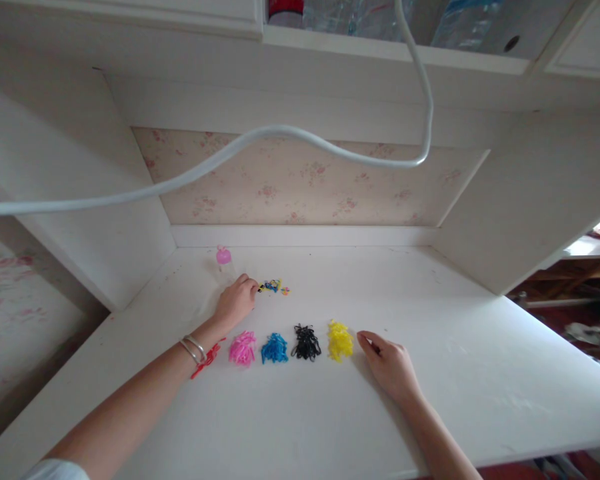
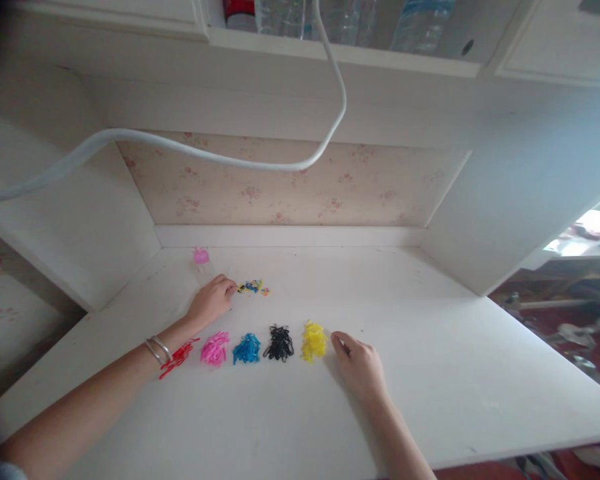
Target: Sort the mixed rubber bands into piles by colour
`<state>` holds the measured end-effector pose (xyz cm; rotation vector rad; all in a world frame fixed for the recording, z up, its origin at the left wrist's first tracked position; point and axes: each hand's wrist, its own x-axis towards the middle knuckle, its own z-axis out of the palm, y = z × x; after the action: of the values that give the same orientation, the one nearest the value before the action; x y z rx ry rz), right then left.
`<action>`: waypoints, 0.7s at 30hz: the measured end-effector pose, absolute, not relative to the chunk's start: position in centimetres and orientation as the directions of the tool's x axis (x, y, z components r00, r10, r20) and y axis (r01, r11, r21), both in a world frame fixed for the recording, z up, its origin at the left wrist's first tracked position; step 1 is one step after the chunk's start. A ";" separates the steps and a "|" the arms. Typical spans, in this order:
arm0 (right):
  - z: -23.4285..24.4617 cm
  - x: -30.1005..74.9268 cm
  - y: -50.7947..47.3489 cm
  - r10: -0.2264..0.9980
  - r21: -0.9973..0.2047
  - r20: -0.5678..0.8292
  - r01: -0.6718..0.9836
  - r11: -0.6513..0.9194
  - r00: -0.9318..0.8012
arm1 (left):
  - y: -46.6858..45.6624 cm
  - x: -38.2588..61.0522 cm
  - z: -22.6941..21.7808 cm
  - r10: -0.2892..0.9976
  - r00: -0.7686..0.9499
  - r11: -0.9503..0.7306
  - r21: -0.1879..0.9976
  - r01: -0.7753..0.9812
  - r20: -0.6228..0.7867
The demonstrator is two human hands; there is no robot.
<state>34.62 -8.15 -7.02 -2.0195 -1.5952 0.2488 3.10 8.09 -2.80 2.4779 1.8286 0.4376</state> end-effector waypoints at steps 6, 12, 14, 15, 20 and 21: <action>-6.8 34.4 -8.2 0.940 -0.536 0.166 0.827 -0.168 0.298 | 7.5 3.4 -2.0 0.923 0.302 -0.353 0.214 0.911 0.237; -6.8 34.5 -8.2 0.943 -0.556 0.146 0.814 -0.170 0.298 | 6.0 5.1 -1.2 0.886 0.388 -0.445 0.238 0.863 0.253; -6.8 34.4 -8.2 0.943 -0.560 0.146 0.811 -0.171 0.300 | 5.2 6.1 -0.8 0.864 0.440 -0.495 0.249 0.833 0.247; -6.8 34.4 -8.2 0.942 -0.558 0.147 0.812 -0.173 0.302 | 4.7 6.7 -0.6 0.850 0.467 -0.520 0.255 0.815 0.243; -6.7 34.4 -8.2 0.939 -0.542 0.153 0.821 -0.180 0.307 | 2.6 10.0 0.0 0.773 0.596 -0.634 0.280 0.721 0.218; -6.7 34.4 -8.2 0.940 -0.541 0.153 0.822 -0.177 0.303 | 2.2 10.7 0.0 0.759 0.617 -0.651 0.284 0.704 0.208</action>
<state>34.38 -8.21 -6.75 -2.0428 -1.5606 0.2910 10.69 2.21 -0.01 2.6656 1.2173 0.4654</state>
